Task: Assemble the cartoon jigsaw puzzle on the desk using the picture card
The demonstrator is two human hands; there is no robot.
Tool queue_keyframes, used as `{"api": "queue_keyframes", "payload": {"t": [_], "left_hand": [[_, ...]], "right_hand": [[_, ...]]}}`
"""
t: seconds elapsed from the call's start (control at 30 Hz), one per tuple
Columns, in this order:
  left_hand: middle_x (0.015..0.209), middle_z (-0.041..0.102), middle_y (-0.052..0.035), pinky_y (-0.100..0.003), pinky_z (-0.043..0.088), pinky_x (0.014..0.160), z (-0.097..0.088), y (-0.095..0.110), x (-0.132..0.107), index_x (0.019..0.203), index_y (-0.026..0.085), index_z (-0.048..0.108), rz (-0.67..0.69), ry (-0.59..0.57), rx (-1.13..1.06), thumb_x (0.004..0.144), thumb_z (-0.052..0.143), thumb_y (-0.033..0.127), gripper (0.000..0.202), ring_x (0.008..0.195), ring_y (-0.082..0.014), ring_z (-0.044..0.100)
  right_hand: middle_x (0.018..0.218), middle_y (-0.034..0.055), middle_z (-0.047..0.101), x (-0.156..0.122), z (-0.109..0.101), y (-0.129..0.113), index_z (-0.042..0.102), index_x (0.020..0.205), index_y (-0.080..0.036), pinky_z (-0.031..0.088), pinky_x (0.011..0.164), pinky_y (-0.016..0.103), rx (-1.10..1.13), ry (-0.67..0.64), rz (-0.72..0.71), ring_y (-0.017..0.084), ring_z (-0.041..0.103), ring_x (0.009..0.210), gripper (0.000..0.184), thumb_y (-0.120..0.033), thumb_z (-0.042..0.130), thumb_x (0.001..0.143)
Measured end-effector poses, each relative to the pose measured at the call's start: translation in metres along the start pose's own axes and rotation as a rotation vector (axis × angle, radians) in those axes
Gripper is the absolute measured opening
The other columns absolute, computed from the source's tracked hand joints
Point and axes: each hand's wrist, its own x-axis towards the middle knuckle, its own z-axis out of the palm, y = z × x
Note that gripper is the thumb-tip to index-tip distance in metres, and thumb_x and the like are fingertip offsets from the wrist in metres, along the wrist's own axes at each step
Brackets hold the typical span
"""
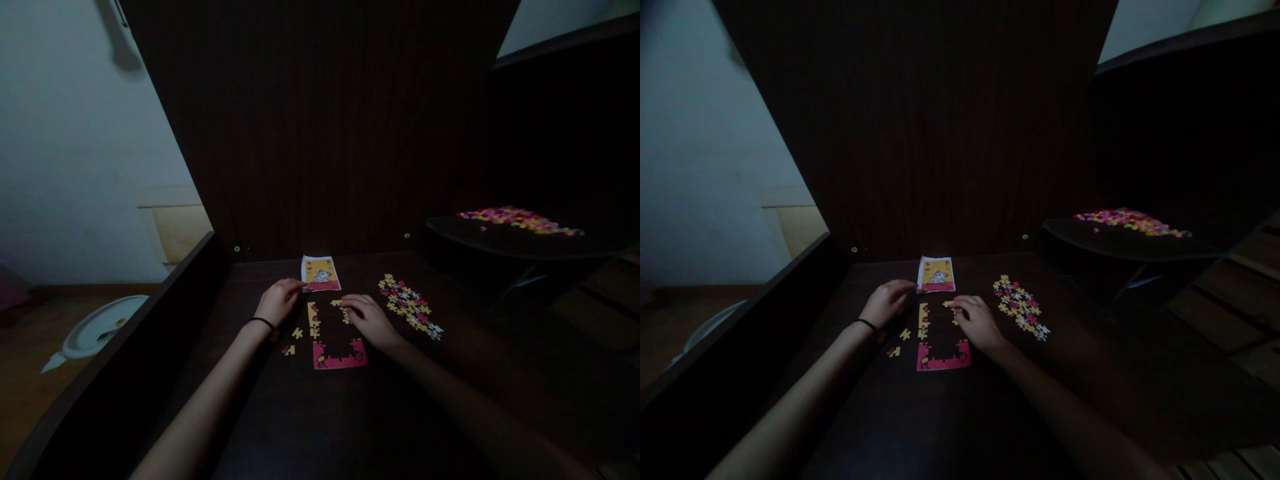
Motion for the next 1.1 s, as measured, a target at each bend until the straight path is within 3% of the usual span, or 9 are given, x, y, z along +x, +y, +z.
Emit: {"api": "queue_keyframes", "payload": {"t": [0.17,0.33,0.67,1.1], "left_hand": [[0.095,0.063,-0.0024,-0.029,0.044,0.083,-0.02,-0.032,-0.026,0.094,0.019,0.06,-0.093,0.169,0.006,0.077,0.04,0.015,0.026,0.09,-0.0153,0.056],[0.09,0.063,-0.0047,-0.031,0.045,0.08,-0.02,-0.05,-0.047,0.089,0.017,0.06,-0.15,0.314,0.003,0.076,0.038,0.018,0.026,0.086,-0.0174,0.057],[0.091,0.061,-0.0044,-0.03,0.045,0.08,-0.01,-0.049,-0.051,0.091,0.018,0.059,-0.137,0.258,0.091,0.076,0.039,0.016,0.025,0.088,-0.0177,0.055],[0.094,0.062,-0.0041,-0.03,0.046,0.079,-0.005,-0.046,-0.054,0.095,0.019,0.058,-0.273,0.215,0.155,0.079,0.04,0.018,0.025,0.088,-0.018,0.056]], "right_hand": [[0.109,0.0048,0.059,-0.001,0.003,0.0,0.063,0.097,-0.02,0.038,0.088,0.039,-0.072,-0.068,-0.025,0.021,0.048,0.102,0.026,-0.022,0.046,0.078],[0.11,0.007,0.058,-0.001,0.002,0.001,0.062,0.101,-0.017,0.039,0.089,0.039,-0.11,-0.092,-0.038,0.021,0.048,0.103,0.028,-0.023,0.044,0.08],[0.107,0.0053,0.059,-0.002,0.004,0.005,0.062,0.1,-0.021,0.041,0.086,0.04,-0.118,-0.052,-0.074,0.021,0.049,0.101,0.027,-0.023,0.044,0.08],[0.098,0.0071,0.059,-0.001,0.0,-0.001,0.059,0.092,-0.018,0.042,0.085,0.038,-0.071,0.073,-0.079,0.02,0.052,0.095,0.019,-0.025,0.045,0.081]]}}
